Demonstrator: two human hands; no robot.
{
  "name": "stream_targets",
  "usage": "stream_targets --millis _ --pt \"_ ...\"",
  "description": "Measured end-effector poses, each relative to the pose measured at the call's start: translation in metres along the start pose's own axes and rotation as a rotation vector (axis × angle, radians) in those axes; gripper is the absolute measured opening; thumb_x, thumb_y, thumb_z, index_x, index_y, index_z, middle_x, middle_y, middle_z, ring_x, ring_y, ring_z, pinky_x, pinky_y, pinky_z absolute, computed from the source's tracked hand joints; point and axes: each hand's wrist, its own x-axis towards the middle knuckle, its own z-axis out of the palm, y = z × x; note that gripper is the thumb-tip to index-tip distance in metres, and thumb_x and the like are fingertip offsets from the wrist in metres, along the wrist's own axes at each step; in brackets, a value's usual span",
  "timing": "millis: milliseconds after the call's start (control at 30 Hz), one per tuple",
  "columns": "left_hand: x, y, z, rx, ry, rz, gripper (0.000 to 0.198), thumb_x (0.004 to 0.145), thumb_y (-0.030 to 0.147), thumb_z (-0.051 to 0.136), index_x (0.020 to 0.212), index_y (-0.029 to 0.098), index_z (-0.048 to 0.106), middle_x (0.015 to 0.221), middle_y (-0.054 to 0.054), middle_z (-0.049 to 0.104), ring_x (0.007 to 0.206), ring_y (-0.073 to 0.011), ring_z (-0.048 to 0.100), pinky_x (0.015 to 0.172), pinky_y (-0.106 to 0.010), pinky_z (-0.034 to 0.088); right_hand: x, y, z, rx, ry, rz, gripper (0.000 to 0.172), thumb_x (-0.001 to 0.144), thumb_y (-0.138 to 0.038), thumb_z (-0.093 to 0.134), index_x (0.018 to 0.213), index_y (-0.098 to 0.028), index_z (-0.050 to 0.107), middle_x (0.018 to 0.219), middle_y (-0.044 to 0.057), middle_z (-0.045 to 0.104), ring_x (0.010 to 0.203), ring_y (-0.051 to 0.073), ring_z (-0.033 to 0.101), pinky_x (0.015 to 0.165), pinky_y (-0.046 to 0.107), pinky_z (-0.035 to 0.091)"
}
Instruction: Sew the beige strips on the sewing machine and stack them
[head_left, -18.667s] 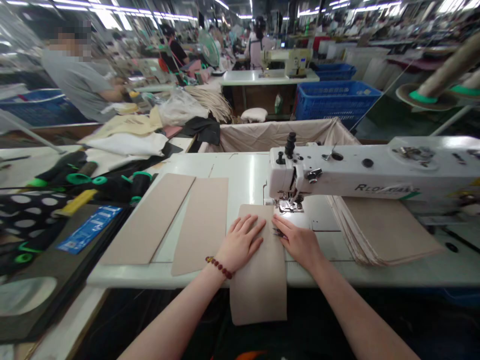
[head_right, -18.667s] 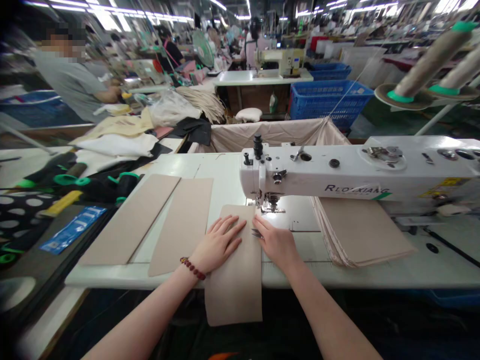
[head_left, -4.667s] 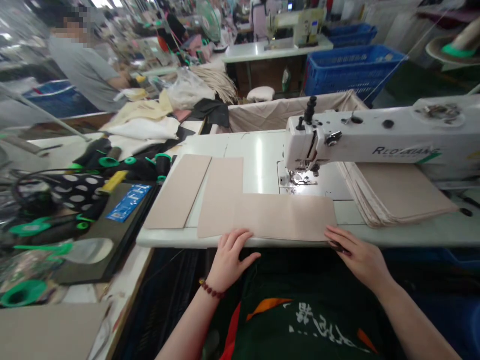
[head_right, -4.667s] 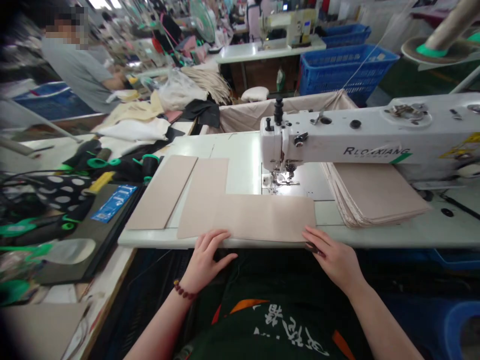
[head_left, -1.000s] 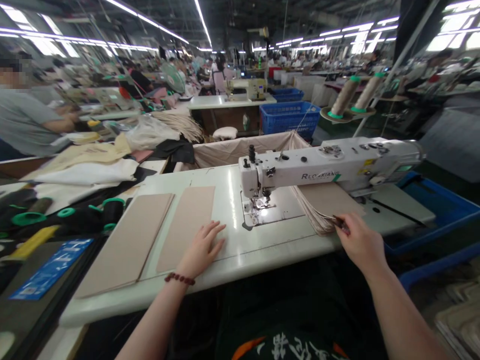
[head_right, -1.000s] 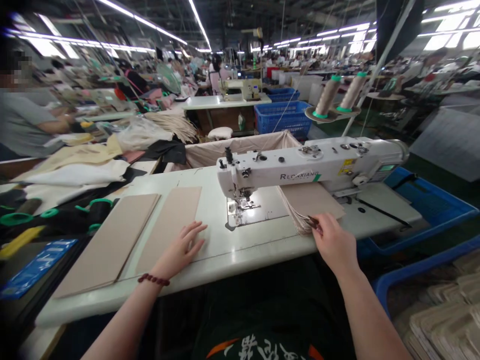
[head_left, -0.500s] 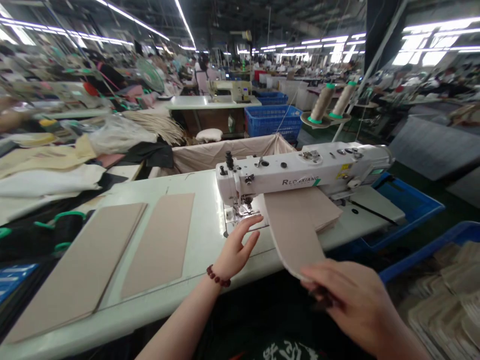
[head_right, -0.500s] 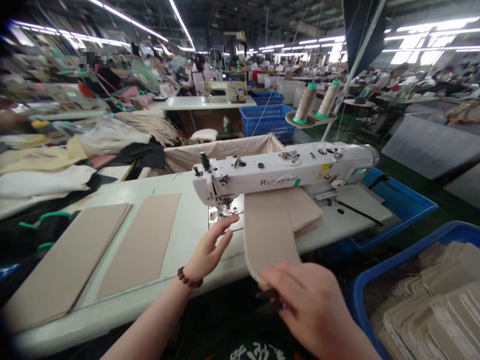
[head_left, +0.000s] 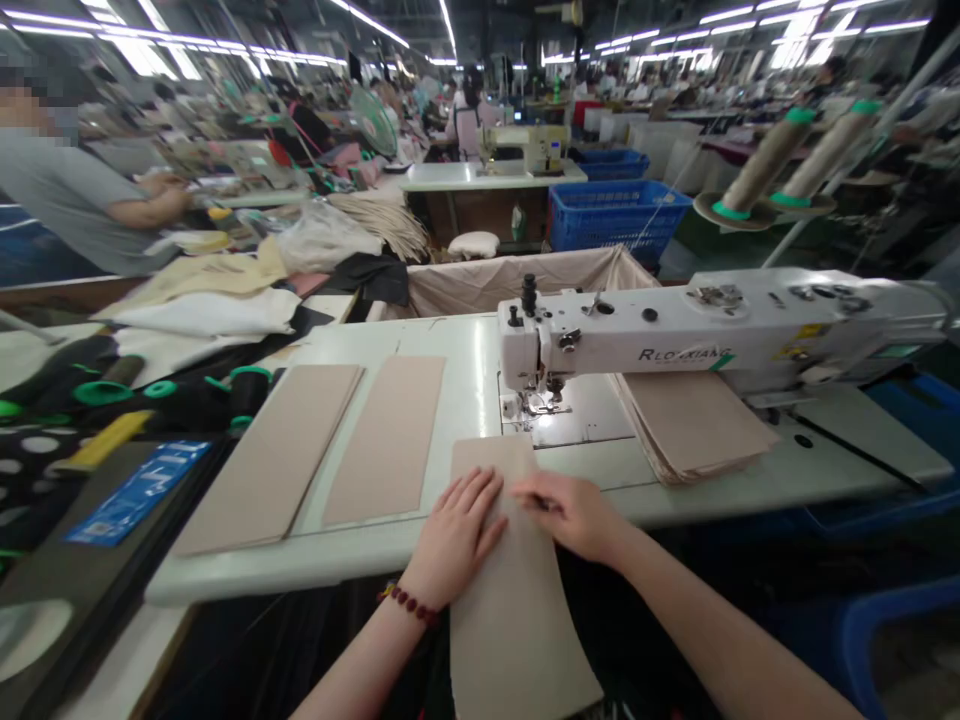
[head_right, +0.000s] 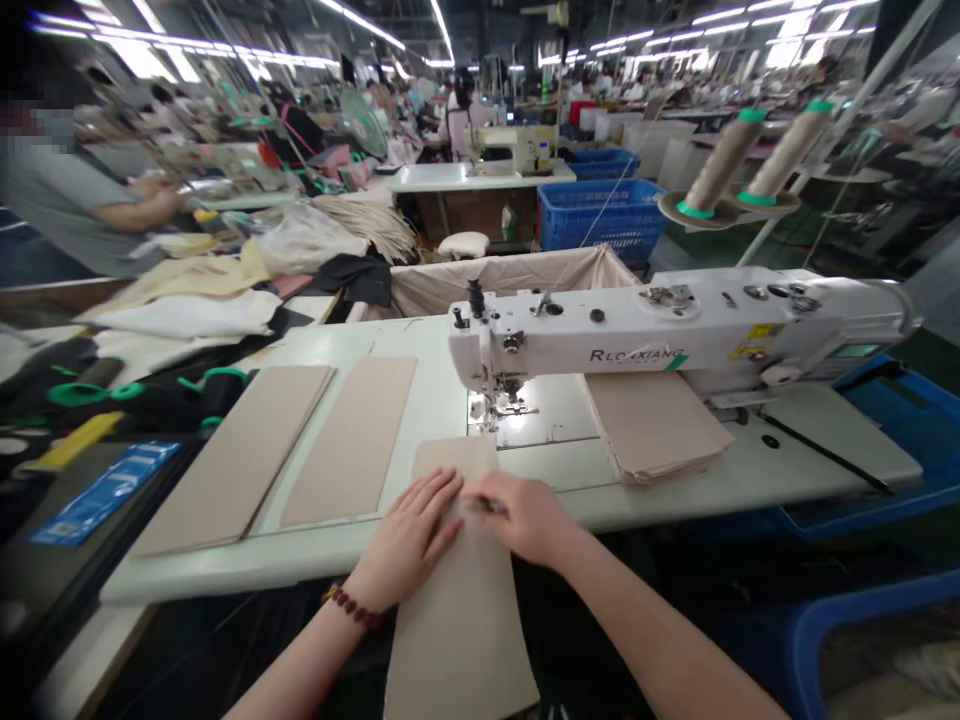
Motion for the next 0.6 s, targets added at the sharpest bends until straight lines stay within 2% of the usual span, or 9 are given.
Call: stream_targets --millis 67,200,267,433,600 --pt "-0.005 -0.006 -0.007 0.031 0.031 -0.064 0.055 0.093 0.047 0.045 0.144 0.028 0.035 0.147 -0.008 0.039 0.136 -0.0274 0.032 0.112 -0.048 0.028 0.027 0.024 -0.003 -0.253 0.115 0.107 0.038 0.093 -0.025 0.046 0.130 -0.029 0.053 0.129 0.001 0.059 0.108 0.019 0.060 0.090 0.032 0.047" --pt "0.006 -0.012 -0.013 0.064 0.019 -0.075 0.054 0.089 0.053 0.048 0.140 0.040 0.039 0.140 -0.007 0.044 0.129 -0.0317 0.039 0.105 -0.054 0.033 0.056 0.059 -0.004 -0.517 0.096 0.144 0.056 0.088 -0.018 0.047 0.140 -0.036 0.039 0.144 -0.004 0.044 0.110 0.021 0.059 0.086 0.036 0.051" --pt "0.019 -0.018 -0.011 0.056 0.015 -0.060 0.054 0.089 0.053 0.049 0.141 0.041 0.038 0.140 -0.007 0.043 0.129 -0.0320 0.038 0.105 -0.055 0.030 0.055 0.068 -0.003 -0.557 0.106 0.136 0.055 0.088 -0.018 0.045 0.140 -0.036 0.039 0.144 -0.005 0.043 0.111 0.021 0.059 0.084 0.036 0.053" --pt "0.051 -0.037 -0.006 -0.010 -0.011 0.050 0.057 0.088 0.052 0.051 0.141 0.034 0.040 0.152 -0.003 0.030 0.141 -0.0310 0.021 0.114 -0.055 0.012 0.045 0.075 0.001 -0.582 0.178 0.137 0.056 0.087 -0.017 0.045 0.140 -0.033 0.040 0.144 -0.002 0.044 0.113 0.020 0.058 0.088 0.035 0.051" --pt "0.066 -0.042 -0.006 -0.035 -0.049 0.083 0.058 0.086 0.053 0.053 0.140 0.035 0.040 0.153 -0.002 0.029 0.142 -0.0302 0.019 0.115 -0.056 0.004 0.047 0.074 0.001 -0.612 0.158 0.158 0.055 0.088 -0.019 0.045 0.140 -0.036 0.040 0.144 -0.002 0.044 0.109 0.022 0.060 0.084 0.035 0.053"
